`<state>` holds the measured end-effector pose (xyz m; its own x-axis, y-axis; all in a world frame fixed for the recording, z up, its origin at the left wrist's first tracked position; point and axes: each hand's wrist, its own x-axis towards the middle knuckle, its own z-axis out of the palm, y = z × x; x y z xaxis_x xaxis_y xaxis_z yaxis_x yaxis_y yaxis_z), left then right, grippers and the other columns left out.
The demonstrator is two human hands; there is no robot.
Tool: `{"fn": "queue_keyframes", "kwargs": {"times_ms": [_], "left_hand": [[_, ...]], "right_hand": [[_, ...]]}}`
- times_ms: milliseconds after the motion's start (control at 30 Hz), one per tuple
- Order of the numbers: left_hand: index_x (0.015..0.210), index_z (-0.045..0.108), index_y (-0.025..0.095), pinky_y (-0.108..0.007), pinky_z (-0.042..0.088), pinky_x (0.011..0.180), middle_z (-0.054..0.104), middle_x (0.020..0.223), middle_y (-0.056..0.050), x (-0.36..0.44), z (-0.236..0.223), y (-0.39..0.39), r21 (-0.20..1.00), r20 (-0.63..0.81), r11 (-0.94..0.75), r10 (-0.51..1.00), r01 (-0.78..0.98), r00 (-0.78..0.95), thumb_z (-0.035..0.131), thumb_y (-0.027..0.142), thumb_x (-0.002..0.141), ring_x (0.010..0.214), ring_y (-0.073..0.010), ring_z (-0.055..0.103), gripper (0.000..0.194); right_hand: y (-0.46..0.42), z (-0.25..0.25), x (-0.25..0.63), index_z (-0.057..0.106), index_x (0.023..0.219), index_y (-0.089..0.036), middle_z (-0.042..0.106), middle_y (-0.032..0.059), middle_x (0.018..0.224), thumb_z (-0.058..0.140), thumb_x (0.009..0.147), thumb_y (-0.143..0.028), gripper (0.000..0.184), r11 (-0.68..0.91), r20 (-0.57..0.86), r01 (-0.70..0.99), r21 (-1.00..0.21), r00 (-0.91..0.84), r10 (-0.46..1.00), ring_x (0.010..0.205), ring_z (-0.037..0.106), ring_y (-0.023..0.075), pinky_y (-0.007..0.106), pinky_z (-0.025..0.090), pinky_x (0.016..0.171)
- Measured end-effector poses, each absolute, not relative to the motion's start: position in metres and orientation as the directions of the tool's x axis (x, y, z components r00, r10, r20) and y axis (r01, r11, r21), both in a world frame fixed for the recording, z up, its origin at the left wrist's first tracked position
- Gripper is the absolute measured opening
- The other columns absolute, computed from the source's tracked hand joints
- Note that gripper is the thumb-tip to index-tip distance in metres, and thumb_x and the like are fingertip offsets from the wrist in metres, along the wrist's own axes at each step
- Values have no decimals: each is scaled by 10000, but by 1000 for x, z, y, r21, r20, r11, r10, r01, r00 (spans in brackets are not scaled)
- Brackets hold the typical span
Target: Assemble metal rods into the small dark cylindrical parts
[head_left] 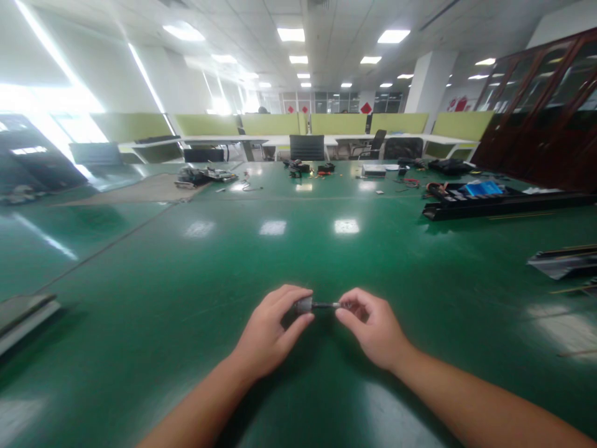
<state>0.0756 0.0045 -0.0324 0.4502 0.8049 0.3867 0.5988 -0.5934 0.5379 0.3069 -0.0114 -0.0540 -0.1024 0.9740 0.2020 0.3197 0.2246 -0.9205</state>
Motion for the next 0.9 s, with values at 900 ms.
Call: {"fn": "queue_keyframes", "kwargs": {"times_ms": [900], "left_hand": [[1244, 582, 271, -373, 463, 1020, 630, 1195, -49, 74, -34, 6, 551, 381, -586, 810, 594, 445, 575, 315, 943, 1121, -204, 589, 304]], "right_hand": [[-10, -55, 307, 690, 885, -185, 638, -3, 742, 647, 845, -286, 117, 231, 213, 305, -924, -92, 973, 645, 555, 139, 257, 421, 626]]}}
